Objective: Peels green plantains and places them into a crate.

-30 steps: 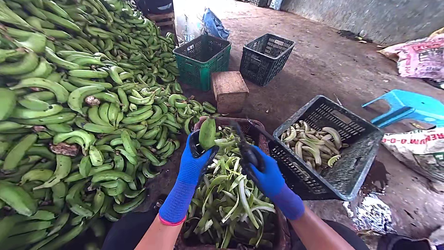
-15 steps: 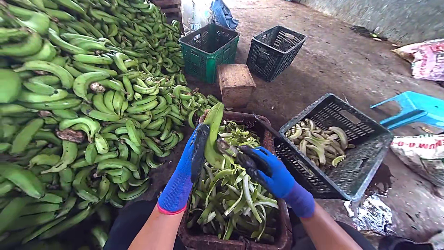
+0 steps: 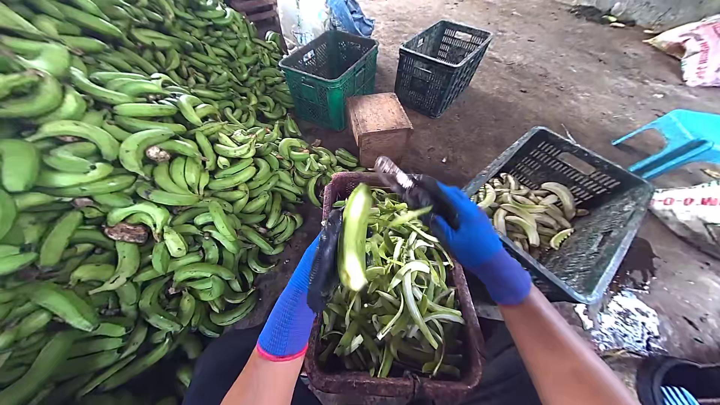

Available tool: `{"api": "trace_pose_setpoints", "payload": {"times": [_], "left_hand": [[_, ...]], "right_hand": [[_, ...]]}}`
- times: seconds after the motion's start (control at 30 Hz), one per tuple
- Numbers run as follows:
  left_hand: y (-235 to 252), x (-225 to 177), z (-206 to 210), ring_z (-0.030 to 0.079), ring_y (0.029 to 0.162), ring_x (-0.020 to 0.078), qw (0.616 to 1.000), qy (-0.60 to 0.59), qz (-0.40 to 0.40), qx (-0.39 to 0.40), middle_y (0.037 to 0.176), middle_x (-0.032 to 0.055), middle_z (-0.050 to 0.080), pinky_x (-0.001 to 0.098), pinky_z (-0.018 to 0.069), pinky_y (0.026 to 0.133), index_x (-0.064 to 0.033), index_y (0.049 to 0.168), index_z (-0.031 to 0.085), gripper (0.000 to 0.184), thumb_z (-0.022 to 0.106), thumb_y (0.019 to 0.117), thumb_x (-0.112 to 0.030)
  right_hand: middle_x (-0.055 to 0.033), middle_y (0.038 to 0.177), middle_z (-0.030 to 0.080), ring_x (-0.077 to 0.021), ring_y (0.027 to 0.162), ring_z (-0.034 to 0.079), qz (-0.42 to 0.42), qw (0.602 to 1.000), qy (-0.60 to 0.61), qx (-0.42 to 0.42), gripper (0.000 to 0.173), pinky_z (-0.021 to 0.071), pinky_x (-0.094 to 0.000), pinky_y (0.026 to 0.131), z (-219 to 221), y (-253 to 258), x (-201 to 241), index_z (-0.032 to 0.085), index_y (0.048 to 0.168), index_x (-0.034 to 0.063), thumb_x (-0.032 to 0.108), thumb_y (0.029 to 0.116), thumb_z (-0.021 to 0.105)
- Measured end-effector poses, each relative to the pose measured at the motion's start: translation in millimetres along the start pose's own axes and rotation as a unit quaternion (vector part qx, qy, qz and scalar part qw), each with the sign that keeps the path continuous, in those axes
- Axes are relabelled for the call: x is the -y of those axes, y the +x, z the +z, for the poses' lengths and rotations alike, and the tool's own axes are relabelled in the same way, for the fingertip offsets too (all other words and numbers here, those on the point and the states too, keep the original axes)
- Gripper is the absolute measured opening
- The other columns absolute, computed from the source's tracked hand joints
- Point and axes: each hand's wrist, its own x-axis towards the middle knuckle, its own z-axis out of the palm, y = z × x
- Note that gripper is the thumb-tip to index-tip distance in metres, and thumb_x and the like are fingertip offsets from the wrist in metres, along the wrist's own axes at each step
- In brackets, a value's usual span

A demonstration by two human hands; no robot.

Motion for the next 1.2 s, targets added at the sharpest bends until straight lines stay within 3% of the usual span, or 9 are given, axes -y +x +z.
{"api": "trace_pose_setpoints", "payload": {"times": [0.07,0.2,0.33,0.43,0.57,0.73,0.87,1.0,1.2], "left_hand": [[3.6,-1.6,-6.2,0.067,0.072,0.0073,0.996,0.03,0.046,-0.064,0.088,0.0031,0.068,0.022,0.0585,0.063,-0.0072,0.126,0.055,0.039,0.03,0.1106,-0.032],[3.2,-5.9,-1.8,0.062,0.099,-0.002,0.941,0.197,0.187,-0.203,0.121,0.0018,0.061,0.0191,0.053,0.088,-0.0063,0.15,0.038,0.044,0.034,0.1087,-0.022],[-13.5,-5.7,8.4,0.058,0.104,-0.0019,0.952,0.262,0.12,-0.099,0.125,0.0073,0.059,0.0185,0.0484,0.093,0.0009,0.151,0.035,0.047,0.032,0.1073,-0.017],[-20.6,-6.0,13.2,0.062,0.109,0.0056,0.933,0.357,0.057,-0.005,0.129,0.0137,0.063,0.0258,0.0497,0.097,-0.0021,0.151,0.042,0.05,0.033,0.1075,-0.025],[-5.6,-0.6,6.7,0.06,0.11,0.0076,0.954,0.279,0.061,-0.088,0.132,0.0137,0.059,0.0268,0.0488,0.097,-0.0031,0.151,0.04,0.047,0.032,0.1087,-0.02],[14.7,-3.5,2.0,0.062,0.1,0.0005,0.927,0.161,0.215,-0.263,0.123,0.0048,0.059,0.0215,0.0529,0.088,-0.0046,0.152,0.032,0.047,0.037,0.1089,-0.023],[-3.0,-7.1,7.5,0.06,0.096,-0.0031,0.966,0.162,0.151,-0.137,0.114,-0.003,0.06,0.0186,0.0527,0.086,-0.0069,0.149,0.034,0.042,0.034,0.1089,-0.019],[-13.2,-8.9,16.9,0.063,0.098,0.0021,0.964,0.262,-0.008,0.046,0.119,0.0049,0.063,0.0228,0.0539,0.088,-0.0053,0.151,0.038,0.05,0.039,0.1048,-0.023],[22.1,14.9,-10.1,0.066,0.095,0.0091,0.962,-0.004,0.165,-0.217,0.111,0.0045,0.066,0.0303,0.0571,0.083,-0.0084,0.142,0.047,0.04,0.034,0.1111,-0.03]], "right_hand": [[-0.0165,0.123,0.068,-0.0333,0.108,0.068,-0.042,0.996,0.048,0.07,0.051,0.0547,-0.0576,0.089,15.3,-16.0,6.7,0.06,0.143,0.0134,0.026,0.0935,0.063],[-0.0156,0.119,0.07,-0.0312,0.104,0.069,-0.127,0.978,0.087,0.14,0.049,0.0562,-0.0535,0.087,33.3,-30.1,19.0,0.066,0.137,0.0145,0.038,0.0946,0.06],[-0.0202,0.116,0.068,-0.0398,0.102,0.067,-0.138,0.99,0.007,0.03,0.046,0.0546,-0.0603,0.083,27.2,-0.7,8.9,0.07,0.133,0.0152,0.027,0.0884,0.071],[-0.0279,0.125,0.062,-0.047,0.112,0.061,-0.081,0.995,-0.038,-0.042,0.051,0.0501,-0.0633,0.092,4.4,18.4,-4.4,0.061,0.141,0.0091,0.017,0.0912,0.07],[-0.0241,0.122,0.063,-0.0424,0.11,0.063,-0.067,0.998,-0.015,-0.005,0.054,0.052,-0.0618,0.089,8.8,4.7,0.7,0.061,0.142,0.0114,0.022,0.0893,0.068],[-0.0163,0.114,0.07,-0.0348,0.103,0.068,-0.17,0.984,0.003,0.05,0.049,0.0556,-0.055,0.083,40.4,-21.6,18.3,0.07,0.133,0.0222,0.045,0.0906,0.064],[-0.0213,0.119,0.067,-0.0393,0.105,0.066,-0.142,0.989,0.011,0.039,0.05,0.054,-0.0591,0.085,28.8,0.2,15.7,0.068,0.136,0.0169,0.034,0.0895,0.068],[-0.0215,0.127,0.062,-0.0387,0.111,0.063,-0.071,0.997,0.017,0.019,0.051,0.0516,-0.06,0.089,12.1,20.4,0.9,0.058,0.146,0.0158,0.019,0.0951,0.063],[-0.0167,0.117,0.068,-0.0355,0.105,0.066,-0.182,0.983,0.009,0.032,0.05,0.054,-0.0564,0.084,43.9,-12.1,15.7,0.069,0.134,0.0222,0.042,0.0887,0.066]]}}
